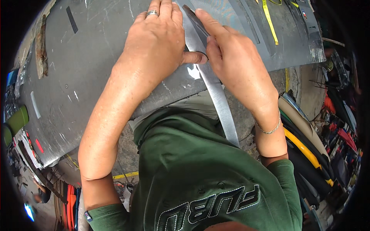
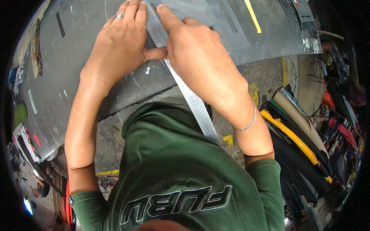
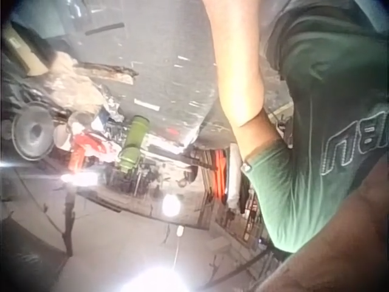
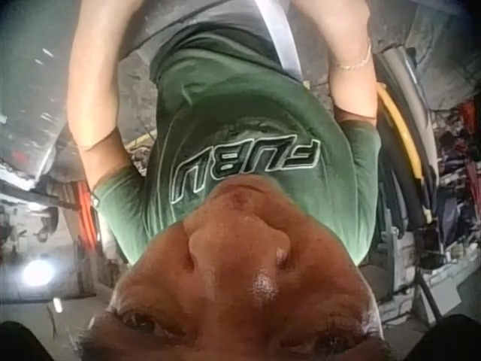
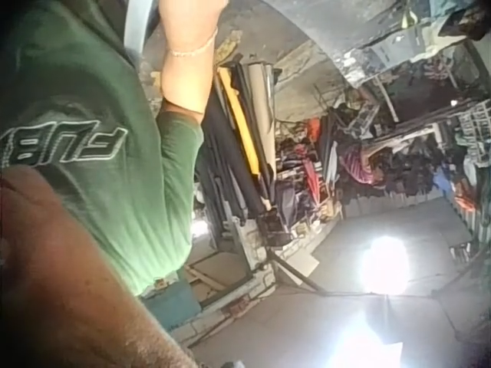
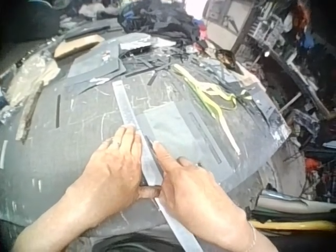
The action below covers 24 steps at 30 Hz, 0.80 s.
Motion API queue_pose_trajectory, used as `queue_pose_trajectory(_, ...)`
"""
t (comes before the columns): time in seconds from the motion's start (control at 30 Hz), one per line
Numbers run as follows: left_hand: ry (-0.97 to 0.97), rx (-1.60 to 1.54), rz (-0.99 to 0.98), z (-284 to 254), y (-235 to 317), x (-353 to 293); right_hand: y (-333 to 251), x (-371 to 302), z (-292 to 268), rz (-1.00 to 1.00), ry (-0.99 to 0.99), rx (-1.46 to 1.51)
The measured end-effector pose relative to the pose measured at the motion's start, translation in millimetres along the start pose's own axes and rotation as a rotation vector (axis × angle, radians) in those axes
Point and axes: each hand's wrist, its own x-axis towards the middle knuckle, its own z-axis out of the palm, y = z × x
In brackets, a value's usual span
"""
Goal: Cutting rectangular pieces of synthetic fabric using a metal ruler and a utility knife on a workbench.
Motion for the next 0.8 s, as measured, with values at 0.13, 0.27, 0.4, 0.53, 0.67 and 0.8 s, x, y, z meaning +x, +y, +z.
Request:
queue_pose_trajectory(0.13, -0.036, -0.114, -0.039, -9.1, 9.0, 6.4, 1.8, -16.0, -1.5, 0.036, -0.006, -0.005)
queue_pose_trajectory(0.27, -0.742, 0.254, -0.289, -36.7, 33.7, 42.7, -1.8, -34.7, -7.2, 0.095, -0.035, -0.01)
queue_pose_trajectory(0.4, -0.114, -0.28, -0.095, -13.2, 5.4, -4.3, -8.6, -50.5, -12.8, 0.135, -0.051, 0.042)
queue_pose_trajectory(0.53, -0.544, 0.556, 0.024, -29.2, 31.5, 19.7, -12.3, -66.9, -20.4, 0.234, -0.111, 0.045)
queue_pose_trajectory(0.67, -0.09, -0.418, -0.103, -9.2, 1.7, -6.6, -14.9, -78.7, -25.0, 0.257, -0.141, 0.071)
queue_pose_trajectory(0.8, -1.086, 0.336, -0.477, -42.4, 48.4, 85.2, -13.9, -89.3, -27.0, 0.269, -0.125, 0.097)
